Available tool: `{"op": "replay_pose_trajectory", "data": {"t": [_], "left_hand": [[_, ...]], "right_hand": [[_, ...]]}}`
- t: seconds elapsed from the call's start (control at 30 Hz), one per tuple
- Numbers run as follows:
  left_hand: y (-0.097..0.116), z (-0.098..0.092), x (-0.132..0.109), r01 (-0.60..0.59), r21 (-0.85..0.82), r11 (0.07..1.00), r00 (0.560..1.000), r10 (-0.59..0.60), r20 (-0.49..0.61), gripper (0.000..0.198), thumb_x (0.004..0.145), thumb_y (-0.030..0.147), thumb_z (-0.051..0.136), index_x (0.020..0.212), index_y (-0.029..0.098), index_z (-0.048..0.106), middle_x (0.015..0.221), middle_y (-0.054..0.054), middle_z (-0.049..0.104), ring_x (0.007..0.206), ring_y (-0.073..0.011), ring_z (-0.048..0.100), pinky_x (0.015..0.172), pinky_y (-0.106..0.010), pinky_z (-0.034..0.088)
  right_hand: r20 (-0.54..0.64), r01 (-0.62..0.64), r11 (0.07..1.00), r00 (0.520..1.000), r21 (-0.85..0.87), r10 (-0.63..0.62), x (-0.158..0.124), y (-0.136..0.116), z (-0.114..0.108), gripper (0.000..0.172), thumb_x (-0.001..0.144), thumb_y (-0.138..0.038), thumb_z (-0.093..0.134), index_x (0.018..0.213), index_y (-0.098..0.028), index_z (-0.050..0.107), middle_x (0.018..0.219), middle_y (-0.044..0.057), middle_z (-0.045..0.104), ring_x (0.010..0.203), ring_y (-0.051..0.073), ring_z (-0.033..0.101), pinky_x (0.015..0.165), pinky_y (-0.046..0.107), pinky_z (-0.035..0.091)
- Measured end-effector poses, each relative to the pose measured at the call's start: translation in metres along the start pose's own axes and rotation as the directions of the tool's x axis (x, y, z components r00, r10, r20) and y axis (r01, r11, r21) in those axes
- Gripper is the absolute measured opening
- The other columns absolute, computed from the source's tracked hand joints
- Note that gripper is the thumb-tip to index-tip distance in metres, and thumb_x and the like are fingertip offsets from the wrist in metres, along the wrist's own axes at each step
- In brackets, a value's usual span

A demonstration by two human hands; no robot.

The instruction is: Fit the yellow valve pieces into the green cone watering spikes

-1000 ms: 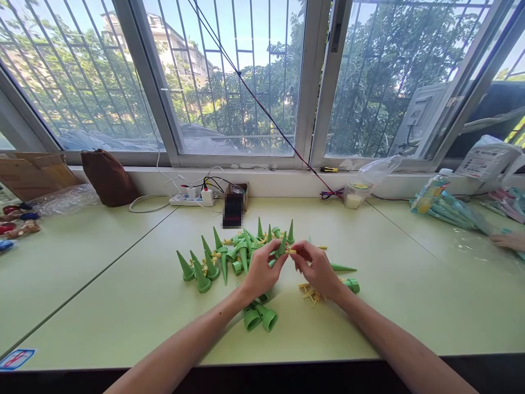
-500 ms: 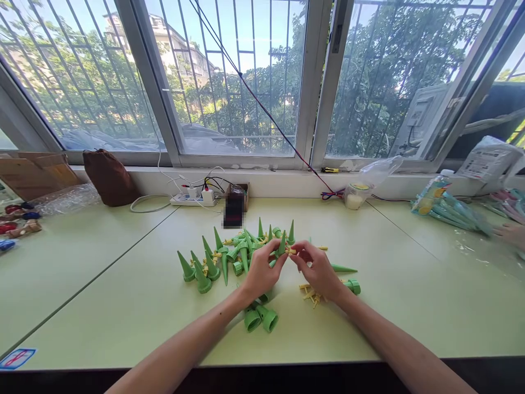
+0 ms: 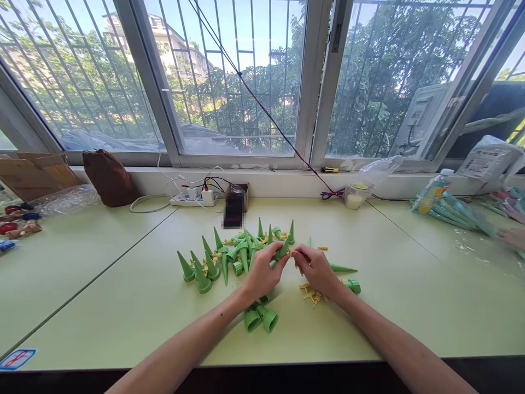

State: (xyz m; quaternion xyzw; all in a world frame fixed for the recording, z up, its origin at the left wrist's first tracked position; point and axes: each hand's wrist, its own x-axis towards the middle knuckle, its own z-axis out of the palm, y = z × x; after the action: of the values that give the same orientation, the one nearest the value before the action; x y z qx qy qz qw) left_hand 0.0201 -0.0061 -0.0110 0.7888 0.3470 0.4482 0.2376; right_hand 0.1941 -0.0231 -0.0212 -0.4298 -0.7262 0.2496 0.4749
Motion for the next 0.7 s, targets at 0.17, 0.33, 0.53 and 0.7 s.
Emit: {"op": "replay_pose_trajectory", "data": {"t": [0.17,0.33,0.53,0.7], "left_hand": [[-0.0005,-0.0007,0.0013,0.016,-0.013,1.0,0.999,-0.016,-0.033,0.015,0.091,0.028,0.058,0.101,0.019,0.062,0.092,-0.005,0.068,0.083,-0.0175,0.064,0.073,-0.027,0.055],[-0.0005,-0.0014,0.0021,-0.023,0.003,1.0,0.999,0.023,-0.038,0.015,0.09,0.031,0.059,0.098,0.019,0.064,0.087,-0.005,0.069,0.078,-0.0171,0.064,0.068,-0.025,0.053],[-0.0001,-0.0013,0.0024,-0.015,0.025,1.0,1.0,0.015,-0.013,0.013,0.092,0.03,0.056,0.093,0.018,0.063,0.084,-0.004,0.068,0.075,-0.0157,0.063,0.068,-0.024,0.051],[0.0011,-0.0013,0.0019,-0.002,0.027,1.0,1.0,0.002,0.014,0.013,0.094,0.029,0.054,0.095,0.018,0.06,0.086,-0.003,0.068,0.075,-0.0151,0.062,0.067,-0.023,0.049]], "right_hand": [[-0.019,0.016,0.999,1.0,0.042,-0.015,-0.0002,0.0003,0.002,0.014,0.094,-0.03,0.054,0.099,-0.019,0.059,0.075,0.001,0.061,0.059,0.013,0.051,0.058,0.025,0.042],[0.015,-0.008,0.999,1.0,0.051,0.007,-0.0008,0.0016,-0.0001,0.011,0.093,-0.026,0.053,0.091,-0.018,0.06,0.068,-0.001,0.056,0.056,0.012,0.047,0.055,0.025,0.038],[0.067,0.048,0.998,0.997,-0.03,-0.046,-0.0004,0.0015,-0.0013,0.024,0.096,-0.028,0.049,0.075,-0.018,0.055,0.059,-0.004,0.047,0.054,0.012,0.04,0.054,0.025,0.033],[0.068,0.115,0.989,0.992,-0.092,-0.109,-0.0003,0.0036,-0.0013,0.034,0.1,-0.03,0.042,0.069,-0.019,0.051,0.06,-0.003,0.047,0.056,0.012,0.039,0.057,0.025,0.033]]}}
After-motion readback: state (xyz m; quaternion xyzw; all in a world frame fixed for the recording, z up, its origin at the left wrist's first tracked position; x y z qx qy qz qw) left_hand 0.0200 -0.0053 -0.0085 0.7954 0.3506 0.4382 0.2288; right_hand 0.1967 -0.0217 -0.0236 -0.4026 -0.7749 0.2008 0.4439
